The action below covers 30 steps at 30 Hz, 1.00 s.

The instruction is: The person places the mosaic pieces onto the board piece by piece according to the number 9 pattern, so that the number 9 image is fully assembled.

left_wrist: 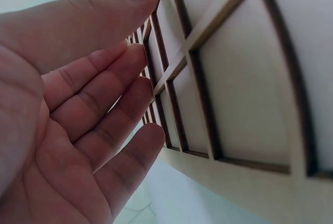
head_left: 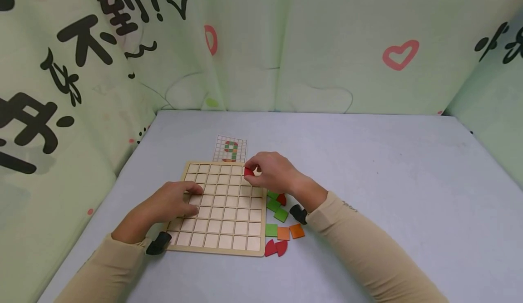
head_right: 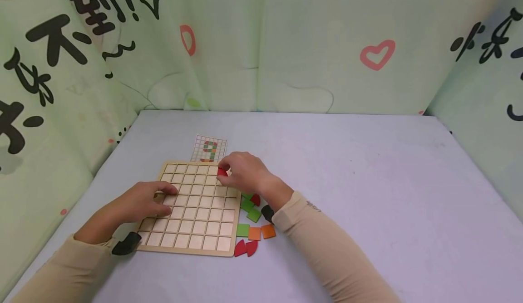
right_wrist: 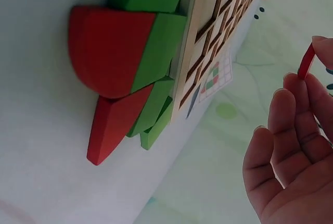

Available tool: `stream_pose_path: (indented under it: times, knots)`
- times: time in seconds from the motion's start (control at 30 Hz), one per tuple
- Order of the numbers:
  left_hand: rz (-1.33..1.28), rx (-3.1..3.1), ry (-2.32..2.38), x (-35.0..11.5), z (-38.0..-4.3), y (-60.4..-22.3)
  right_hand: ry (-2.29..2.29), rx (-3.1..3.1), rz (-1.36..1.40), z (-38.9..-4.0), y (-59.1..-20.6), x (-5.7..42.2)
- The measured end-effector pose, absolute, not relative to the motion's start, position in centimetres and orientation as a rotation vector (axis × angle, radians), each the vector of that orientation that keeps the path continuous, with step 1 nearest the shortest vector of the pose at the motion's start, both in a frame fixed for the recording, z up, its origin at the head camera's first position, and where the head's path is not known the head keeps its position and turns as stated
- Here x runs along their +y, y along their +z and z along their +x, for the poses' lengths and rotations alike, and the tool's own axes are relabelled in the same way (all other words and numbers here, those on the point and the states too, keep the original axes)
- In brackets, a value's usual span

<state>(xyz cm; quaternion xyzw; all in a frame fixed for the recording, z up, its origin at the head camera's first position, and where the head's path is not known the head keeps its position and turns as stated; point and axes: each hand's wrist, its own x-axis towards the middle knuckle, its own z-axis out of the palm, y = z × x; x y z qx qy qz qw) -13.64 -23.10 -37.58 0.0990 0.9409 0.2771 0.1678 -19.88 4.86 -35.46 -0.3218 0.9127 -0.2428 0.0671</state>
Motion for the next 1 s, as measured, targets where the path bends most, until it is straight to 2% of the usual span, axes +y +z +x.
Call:
stream_pose_path:
  times: [1.0]
  knots:
    - [0.274, 2.683, 0.763, -23.1, -13.7, -37.7, -0.888, 2.671, -0.843, -21.1, -37.2, 1.8]
